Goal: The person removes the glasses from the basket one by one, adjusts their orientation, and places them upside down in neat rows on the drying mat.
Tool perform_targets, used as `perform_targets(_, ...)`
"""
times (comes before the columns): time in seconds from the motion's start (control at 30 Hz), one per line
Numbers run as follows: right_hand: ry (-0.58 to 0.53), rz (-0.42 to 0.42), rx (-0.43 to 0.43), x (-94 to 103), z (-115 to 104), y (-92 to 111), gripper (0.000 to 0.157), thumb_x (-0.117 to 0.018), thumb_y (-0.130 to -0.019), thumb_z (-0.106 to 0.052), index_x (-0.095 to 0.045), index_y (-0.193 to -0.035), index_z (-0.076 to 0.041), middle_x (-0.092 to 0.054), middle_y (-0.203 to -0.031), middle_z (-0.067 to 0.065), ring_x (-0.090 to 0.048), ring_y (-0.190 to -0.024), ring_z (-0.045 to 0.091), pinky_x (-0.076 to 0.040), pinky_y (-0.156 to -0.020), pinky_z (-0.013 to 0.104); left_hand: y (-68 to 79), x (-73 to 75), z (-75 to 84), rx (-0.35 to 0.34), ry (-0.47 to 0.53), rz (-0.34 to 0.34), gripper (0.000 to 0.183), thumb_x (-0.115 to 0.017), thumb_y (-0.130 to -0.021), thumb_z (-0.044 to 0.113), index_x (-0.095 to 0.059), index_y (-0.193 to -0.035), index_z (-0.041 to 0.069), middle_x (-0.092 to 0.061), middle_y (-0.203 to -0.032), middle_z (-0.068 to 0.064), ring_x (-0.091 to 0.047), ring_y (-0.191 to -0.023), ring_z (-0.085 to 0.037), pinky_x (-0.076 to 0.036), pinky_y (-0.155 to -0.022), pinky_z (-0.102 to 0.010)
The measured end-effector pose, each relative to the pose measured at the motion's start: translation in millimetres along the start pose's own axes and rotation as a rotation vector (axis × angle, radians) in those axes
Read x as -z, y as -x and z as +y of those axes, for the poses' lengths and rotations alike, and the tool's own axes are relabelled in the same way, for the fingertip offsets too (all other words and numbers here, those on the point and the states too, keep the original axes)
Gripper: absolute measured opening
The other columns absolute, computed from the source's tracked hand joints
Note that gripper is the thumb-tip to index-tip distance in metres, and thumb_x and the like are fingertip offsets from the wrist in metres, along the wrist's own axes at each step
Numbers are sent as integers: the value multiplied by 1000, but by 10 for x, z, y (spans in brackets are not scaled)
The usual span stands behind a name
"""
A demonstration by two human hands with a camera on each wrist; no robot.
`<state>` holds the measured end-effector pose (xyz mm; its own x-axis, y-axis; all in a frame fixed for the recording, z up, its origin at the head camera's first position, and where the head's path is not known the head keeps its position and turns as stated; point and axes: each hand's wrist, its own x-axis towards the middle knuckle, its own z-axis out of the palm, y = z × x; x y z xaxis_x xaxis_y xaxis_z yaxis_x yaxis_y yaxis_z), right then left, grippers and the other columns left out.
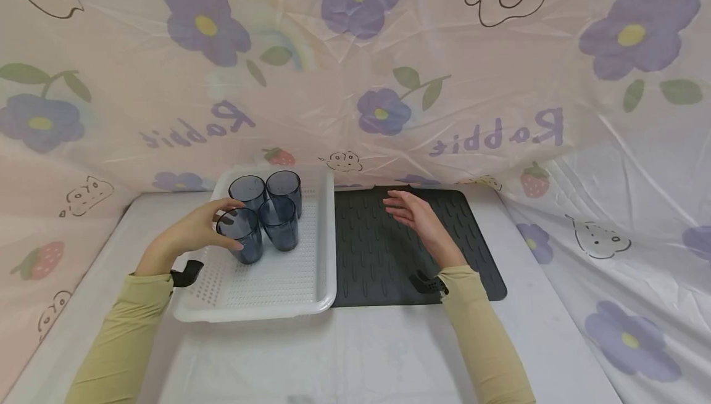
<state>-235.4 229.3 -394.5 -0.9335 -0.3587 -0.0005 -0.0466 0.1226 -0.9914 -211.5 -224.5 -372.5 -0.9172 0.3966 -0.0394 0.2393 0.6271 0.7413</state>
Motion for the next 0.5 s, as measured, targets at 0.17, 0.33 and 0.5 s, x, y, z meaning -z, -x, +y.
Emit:
perform_targets(0.17,-11,-1,-2,-6,15,12,57,-29,-106,-41,-32,-147,-3,-41,-143,21,-39,-131,36,-27,-111,51,14,-25,28,32,-41,24,84,-90,-66,21,-46,-135,2,-45,-135,-24,-42,-119,-45,-41,-95,-58)
perform_targets(0.33,-11,-1,-6,-20,18,17,56,-28,-106,-40,-32,-147,-3,-41,-143,21,-40,-131,36,-27,-111,52,27,-40,32,40,-59,45,83,-91,-65,21,-48,-134,4,-48,-132,-22,-46,-114,-42,-45,-90,-54)
perform_targets(0.5,-11,-7,-9,-40,5,18,56,-29,-106,-41,-33,-147,-3,-41,-143,21,-40,-130,36,-27,-111,51,80,-32,33,73,-79,61,84,-90,-65,27,-48,-134,5,-48,-130,-23,-47,-112,-44,-48,-85,-53)
